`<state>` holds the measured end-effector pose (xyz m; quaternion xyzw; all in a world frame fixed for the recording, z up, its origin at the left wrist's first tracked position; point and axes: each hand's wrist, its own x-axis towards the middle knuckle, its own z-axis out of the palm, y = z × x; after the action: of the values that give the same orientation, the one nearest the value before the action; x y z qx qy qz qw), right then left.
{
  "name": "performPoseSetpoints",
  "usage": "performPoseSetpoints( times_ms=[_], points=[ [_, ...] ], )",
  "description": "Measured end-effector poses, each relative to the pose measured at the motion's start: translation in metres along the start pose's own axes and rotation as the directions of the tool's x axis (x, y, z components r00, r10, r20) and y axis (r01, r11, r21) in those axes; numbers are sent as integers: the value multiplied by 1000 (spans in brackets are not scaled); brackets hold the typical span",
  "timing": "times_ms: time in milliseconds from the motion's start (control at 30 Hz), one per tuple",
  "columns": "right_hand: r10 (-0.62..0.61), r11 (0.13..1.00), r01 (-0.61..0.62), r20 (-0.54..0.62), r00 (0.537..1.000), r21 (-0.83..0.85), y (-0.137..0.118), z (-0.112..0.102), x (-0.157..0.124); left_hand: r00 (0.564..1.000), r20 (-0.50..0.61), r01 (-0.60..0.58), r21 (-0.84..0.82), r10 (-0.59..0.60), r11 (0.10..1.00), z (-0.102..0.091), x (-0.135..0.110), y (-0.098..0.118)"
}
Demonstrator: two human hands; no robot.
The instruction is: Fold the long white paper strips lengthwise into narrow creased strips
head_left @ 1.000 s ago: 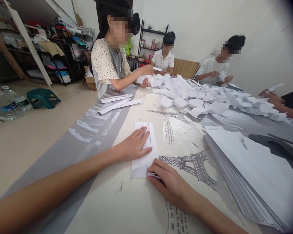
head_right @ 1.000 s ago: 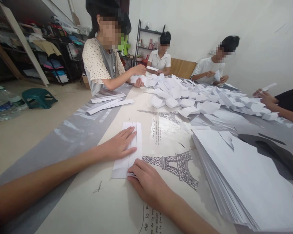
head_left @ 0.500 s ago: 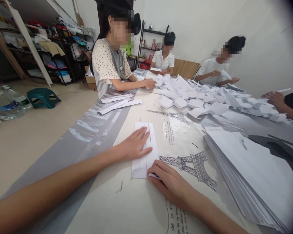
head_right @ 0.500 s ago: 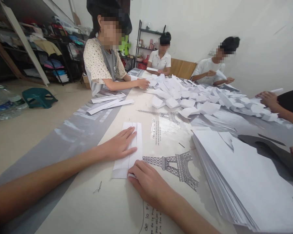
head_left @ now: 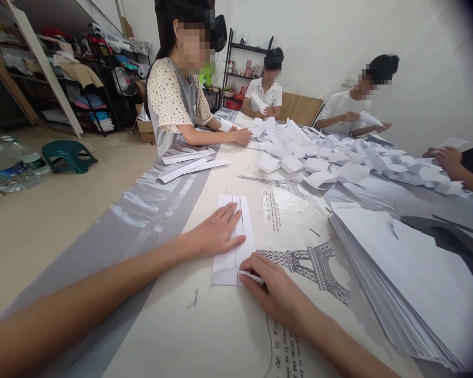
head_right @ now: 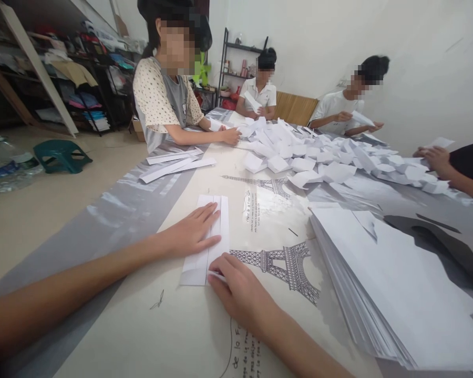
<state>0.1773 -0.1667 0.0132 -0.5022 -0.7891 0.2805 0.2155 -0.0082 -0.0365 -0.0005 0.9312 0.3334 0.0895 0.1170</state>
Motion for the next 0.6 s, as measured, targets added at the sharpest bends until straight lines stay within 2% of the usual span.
performPoseSetpoints(
  times_ms=[133,433,600],
  points=[
    [19,1000,-18,-26,999,19,6,1,2,1000,10,10,4,-10,1000,0,0,0],
    [-91,994,89,-27,996,-66,11,-4,7,1000,-2,2,20,-2,1000,5,1,-3],
    [-134,983,125,-63,989,-131,13,0,6,1000,-6,3,21,-3,1000,3,0,-3]
  ],
)
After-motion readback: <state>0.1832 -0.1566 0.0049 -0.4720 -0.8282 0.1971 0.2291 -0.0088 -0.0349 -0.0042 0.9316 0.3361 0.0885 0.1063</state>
